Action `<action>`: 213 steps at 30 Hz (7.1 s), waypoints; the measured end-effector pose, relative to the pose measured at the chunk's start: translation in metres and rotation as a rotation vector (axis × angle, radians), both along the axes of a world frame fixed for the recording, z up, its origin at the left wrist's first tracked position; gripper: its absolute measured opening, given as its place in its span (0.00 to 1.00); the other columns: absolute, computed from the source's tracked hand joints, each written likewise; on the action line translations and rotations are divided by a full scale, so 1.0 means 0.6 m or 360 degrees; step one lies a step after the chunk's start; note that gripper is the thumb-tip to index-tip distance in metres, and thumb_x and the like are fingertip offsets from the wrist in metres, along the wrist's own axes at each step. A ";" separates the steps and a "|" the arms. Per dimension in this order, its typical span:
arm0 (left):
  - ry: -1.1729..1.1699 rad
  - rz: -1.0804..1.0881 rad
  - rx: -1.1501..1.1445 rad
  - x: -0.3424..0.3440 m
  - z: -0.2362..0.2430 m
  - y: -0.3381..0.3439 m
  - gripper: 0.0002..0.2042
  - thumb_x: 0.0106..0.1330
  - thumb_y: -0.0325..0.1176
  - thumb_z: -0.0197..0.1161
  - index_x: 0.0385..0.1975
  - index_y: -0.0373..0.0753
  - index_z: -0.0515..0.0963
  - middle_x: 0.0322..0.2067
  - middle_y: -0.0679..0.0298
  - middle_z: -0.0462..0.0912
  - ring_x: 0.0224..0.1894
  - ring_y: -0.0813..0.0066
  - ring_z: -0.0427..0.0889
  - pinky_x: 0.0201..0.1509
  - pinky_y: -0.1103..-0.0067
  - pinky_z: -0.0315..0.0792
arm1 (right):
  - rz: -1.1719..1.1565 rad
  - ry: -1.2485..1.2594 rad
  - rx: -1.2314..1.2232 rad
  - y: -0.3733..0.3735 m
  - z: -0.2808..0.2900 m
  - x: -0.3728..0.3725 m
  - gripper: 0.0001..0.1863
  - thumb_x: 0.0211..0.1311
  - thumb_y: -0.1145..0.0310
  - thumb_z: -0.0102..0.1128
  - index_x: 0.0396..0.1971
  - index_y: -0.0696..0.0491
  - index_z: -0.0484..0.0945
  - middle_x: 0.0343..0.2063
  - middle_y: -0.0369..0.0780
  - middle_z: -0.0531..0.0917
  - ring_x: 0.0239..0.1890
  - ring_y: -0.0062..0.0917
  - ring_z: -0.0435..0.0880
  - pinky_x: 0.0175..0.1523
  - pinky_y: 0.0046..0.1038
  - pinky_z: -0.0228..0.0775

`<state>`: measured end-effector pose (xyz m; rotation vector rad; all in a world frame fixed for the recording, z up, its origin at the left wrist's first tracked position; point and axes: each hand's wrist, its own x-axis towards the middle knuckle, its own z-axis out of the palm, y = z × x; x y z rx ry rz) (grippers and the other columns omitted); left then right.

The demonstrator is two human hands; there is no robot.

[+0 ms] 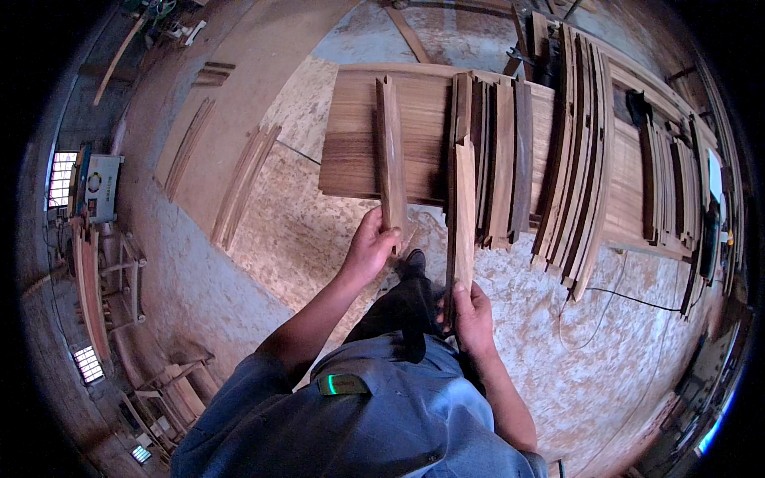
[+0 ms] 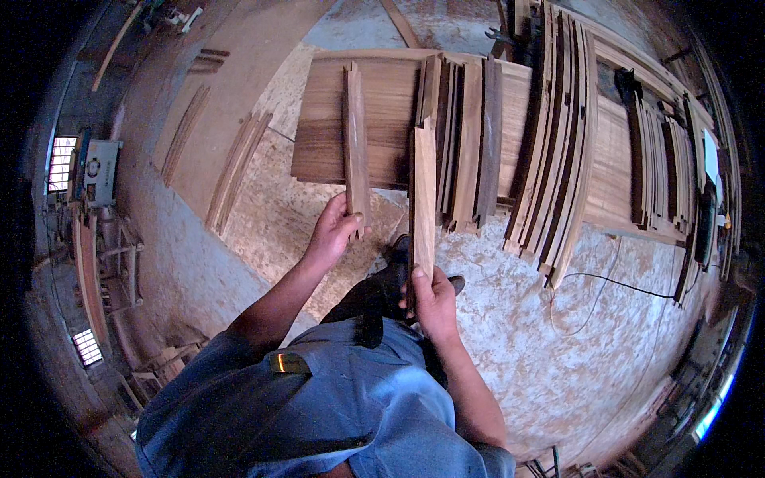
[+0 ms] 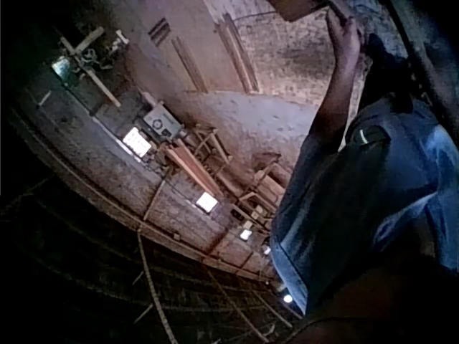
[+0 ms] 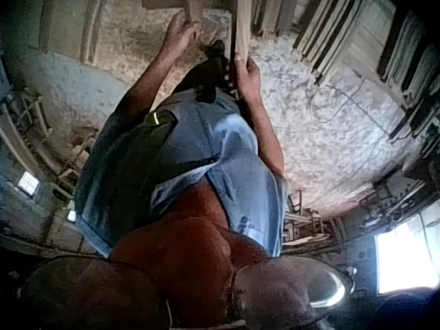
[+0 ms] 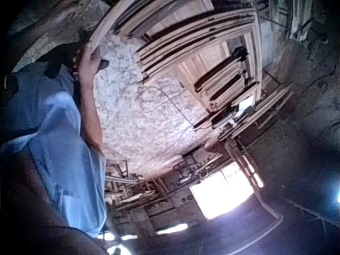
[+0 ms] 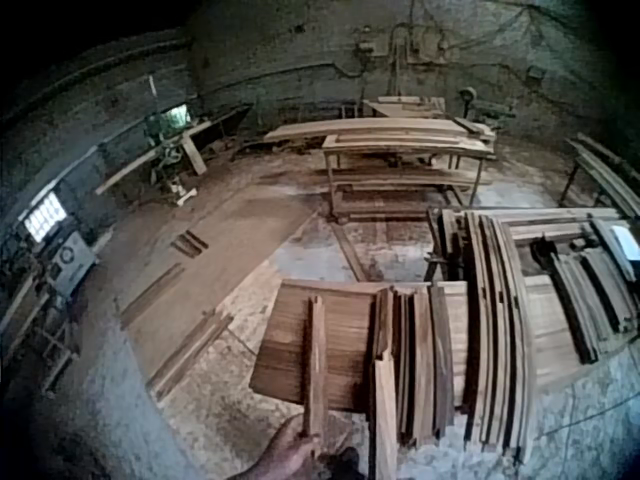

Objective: The person operates a band saw to cut thin wooden strips, then walks to a nearby table to inspect and sort the cut pieces. They return to the saw and continue cutting additional strips, stacking the finished pieces on the machine table.

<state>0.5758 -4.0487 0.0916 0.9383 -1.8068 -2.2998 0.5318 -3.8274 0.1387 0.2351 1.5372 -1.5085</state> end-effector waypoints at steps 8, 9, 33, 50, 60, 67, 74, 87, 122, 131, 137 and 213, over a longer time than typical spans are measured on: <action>0.0099 -0.0011 0.0237 0.006 0.011 0.009 0.23 0.64 0.26 0.50 0.61 0.34 0.60 0.47 0.60 0.74 0.46 0.71 0.76 0.48 0.72 0.75 | -0.0028 -0.0020 -0.0043 0.004 0.006 -0.002 0.21 0.68 0.52 0.49 0.40 0.58 0.68 0.23 0.37 0.77 0.18 0.18 0.77 0.18 0.19 0.67; 0.0111 -0.0023 0.0399 0.009 0.015 0.004 0.23 0.64 0.27 0.51 0.61 0.35 0.60 0.48 0.60 0.74 0.47 0.70 0.76 0.48 0.72 0.75 | -0.0035 -0.0019 -0.0046 0.004 0.006 -0.001 0.21 0.68 0.52 0.49 0.40 0.58 0.68 0.23 0.37 0.77 0.18 0.18 0.77 0.18 0.19 0.67; 0.0270 -0.0031 0.1140 0.016 0.025 -0.003 0.25 0.64 0.29 0.55 0.62 0.38 0.61 0.52 0.55 0.75 0.45 0.62 0.80 0.50 0.68 0.74 | -0.0079 -0.0041 -0.0079 0.017 0.007 0.001 0.20 0.69 0.52 0.48 0.42 0.57 0.69 0.23 0.37 0.78 0.19 0.18 0.76 0.21 0.19 0.68; 0.0192 -0.0082 0.0861 0.010 0.017 -0.026 0.22 0.65 0.29 0.51 0.60 0.35 0.62 0.50 0.56 0.77 0.46 0.65 0.80 0.50 0.70 0.73 | -0.0131 -0.0613 -0.0450 0.032 0.007 -0.009 0.29 0.67 0.40 0.40 0.40 0.55 0.67 0.19 0.42 0.78 0.16 0.28 0.78 0.18 0.26 0.70; 0.0266 -0.0152 0.0990 0.019 0.025 -0.014 0.23 0.65 0.30 0.52 0.61 0.35 0.61 0.51 0.54 0.75 0.50 0.63 0.77 0.50 0.68 0.75 | 0.0013 -0.0427 -0.0369 0.016 0.024 -0.020 0.27 0.68 0.44 0.42 0.45 0.55 0.69 0.18 0.40 0.76 0.15 0.26 0.77 0.17 0.24 0.69; 0.0205 -0.0023 0.1081 0.020 0.039 0.000 0.25 0.63 0.27 0.51 0.62 0.33 0.60 0.50 0.52 0.76 0.41 0.61 0.81 0.48 0.70 0.73 | 0.0273 0.0780 0.0249 -0.036 0.017 -0.029 0.18 0.68 0.59 0.49 0.45 0.61 0.69 0.28 0.51 0.78 0.32 0.40 0.80 0.39 0.37 0.70; 0.0195 -0.0032 0.1097 0.038 0.029 -0.004 0.25 0.65 0.28 0.51 0.63 0.34 0.58 0.50 0.53 0.76 0.42 0.60 0.81 0.45 0.72 0.73 | 0.0279 0.1095 0.0166 -0.072 0.001 -0.045 0.19 0.65 0.65 0.51 0.50 0.61 0.66 0.39 0.59 0.76 0.45 0.54 0.75 0.48 0.42 0.67; 0.0238 -0.0034 0.1027 0.058 0.026 -0.007 0.25 0.65 0.29 0.50 0.63 0.34 0.57 0.55 0.56 0.71 0.53 0.63 0.75 0.52 0.67 0.72 | 0.0060 0.0446 -0.0188 -0.148 -0.012 -0.054 0.19 0.69 0.60 0.48 0.48 0.61 0.71 0.39 0.41 0.78 0.43 0.23 0.74 0.50 0.26 0.66; -0.0104 0.0275 0.0252 0.045 -0.034 -0.025 0.19 0.61 0.28 0.57 0.53 0.39 0.66 0.40 0.66 0.77 0.36 0.80 0.77 0.36 0.80 0.72 | 0.0246 0.0198 -0.0354 -0.234 -0.117 -0.043 0.25 0.68 0.60 0.48 0.57 0.63 0.65 0.46 0.47 0.78 0.48 0.28 0.76 0.54 0.28 0.68; -0.0205 0.0231 0.0221 0.041 -0.037 -0.030 0.19 0.63 0.27 0.53 0.55 0.39 0.64 0.48 0.62 0.75 0.46 0.73 0.77 0.44 0.74 0.74 | 0.0280 0.0416 -0.0259 -0.220 -0.158 -0.031 0.32 0.66 0.64 0.51 0.63 0.66 0.54 0.51 0.57 0.74 0.55 0.36 0.75 0.56 0.30 0.68; -0.0152 0.0223 0.0147 0.030 -0.031 -0.040 0.20 0.62 0.29 0.54 0.55 0.40 0.65 0.47 0.63 0.76 0.45 0.75 0.76 0.41 0.77 0.71 | 0.0397 0.0614 -0.0123 -0.208 -0.134 -0.032 0.32 0.65 0.66 0.53 0.64 0.65 0.54 0.51 0.54 0.75 0.53 0.34 0.76 0.56 0.29 0.67; -0.0874 -0.0155 -0.2249 -0.201 0.057 -0.110 0.34 0.58 0.44 0.60 0.62 0.33 0.59 0.56 0.43 0.66 0.60 0.49 0.64 0.63 0.60 0.60 | -0.0455 0.0468 0.0181 0.152 0.077 0.016 0.12 0.67 0.73 0.51 0.48 0.62 0.72 0.31 0.40 0.81 0.30 0.19 0.78 0.39 0.21 0.73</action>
